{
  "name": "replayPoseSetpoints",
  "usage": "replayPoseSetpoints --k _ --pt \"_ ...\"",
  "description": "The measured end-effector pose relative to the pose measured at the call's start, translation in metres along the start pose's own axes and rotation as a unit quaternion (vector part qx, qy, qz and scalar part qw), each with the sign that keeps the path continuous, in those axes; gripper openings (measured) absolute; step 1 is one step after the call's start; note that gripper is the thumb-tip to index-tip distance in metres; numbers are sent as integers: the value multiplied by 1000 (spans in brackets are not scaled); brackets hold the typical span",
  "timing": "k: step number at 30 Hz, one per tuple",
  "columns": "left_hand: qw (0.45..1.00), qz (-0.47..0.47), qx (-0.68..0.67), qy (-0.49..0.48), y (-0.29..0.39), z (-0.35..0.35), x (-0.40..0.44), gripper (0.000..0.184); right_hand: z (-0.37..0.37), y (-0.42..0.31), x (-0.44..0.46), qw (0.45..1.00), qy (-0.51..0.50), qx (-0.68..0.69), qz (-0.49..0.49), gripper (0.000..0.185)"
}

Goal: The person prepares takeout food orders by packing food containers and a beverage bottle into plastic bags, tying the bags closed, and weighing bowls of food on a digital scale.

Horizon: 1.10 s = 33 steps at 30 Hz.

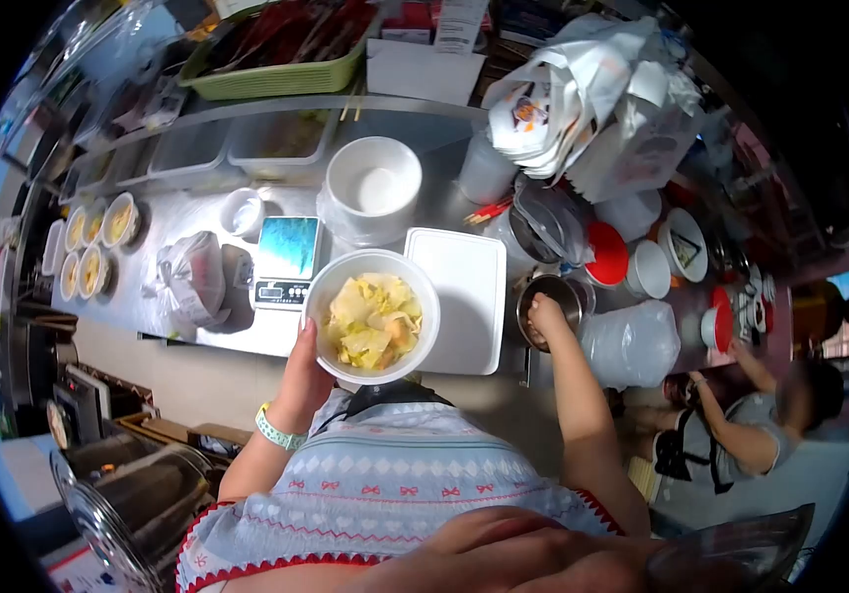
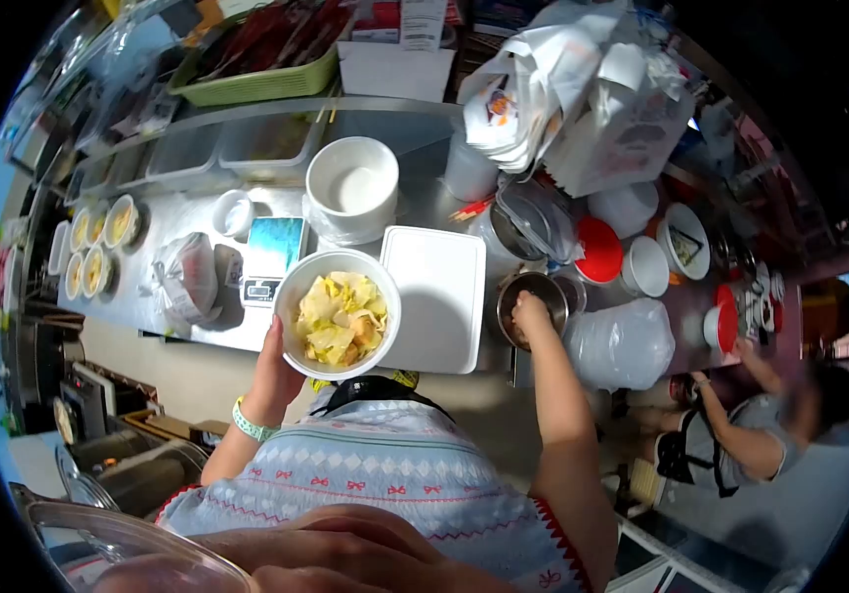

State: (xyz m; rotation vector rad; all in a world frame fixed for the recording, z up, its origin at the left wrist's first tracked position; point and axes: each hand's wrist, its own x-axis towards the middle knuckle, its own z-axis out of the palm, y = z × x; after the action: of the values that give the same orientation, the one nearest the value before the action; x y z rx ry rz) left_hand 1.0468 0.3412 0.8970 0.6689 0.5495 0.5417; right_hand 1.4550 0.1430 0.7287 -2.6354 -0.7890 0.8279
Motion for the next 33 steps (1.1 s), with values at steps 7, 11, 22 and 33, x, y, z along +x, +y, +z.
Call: replayPoseSetpoints --k 7,11,22,33 --pt "999 25 25 22 -11 14 4 61 1 35 -1 730 -73 668 121 11" --pt "999 -3 35 -12 -15 25 23 61 -12 21 -1 729 -123 673 23 13" --pt "997 -63 49 -15 -38 17 26 60 3 1 -40 976 140 83 -141 21" --pt "995 -21 95 -38 -43 23 27 67 -59 -195 -158 898 5 297 -323 21"
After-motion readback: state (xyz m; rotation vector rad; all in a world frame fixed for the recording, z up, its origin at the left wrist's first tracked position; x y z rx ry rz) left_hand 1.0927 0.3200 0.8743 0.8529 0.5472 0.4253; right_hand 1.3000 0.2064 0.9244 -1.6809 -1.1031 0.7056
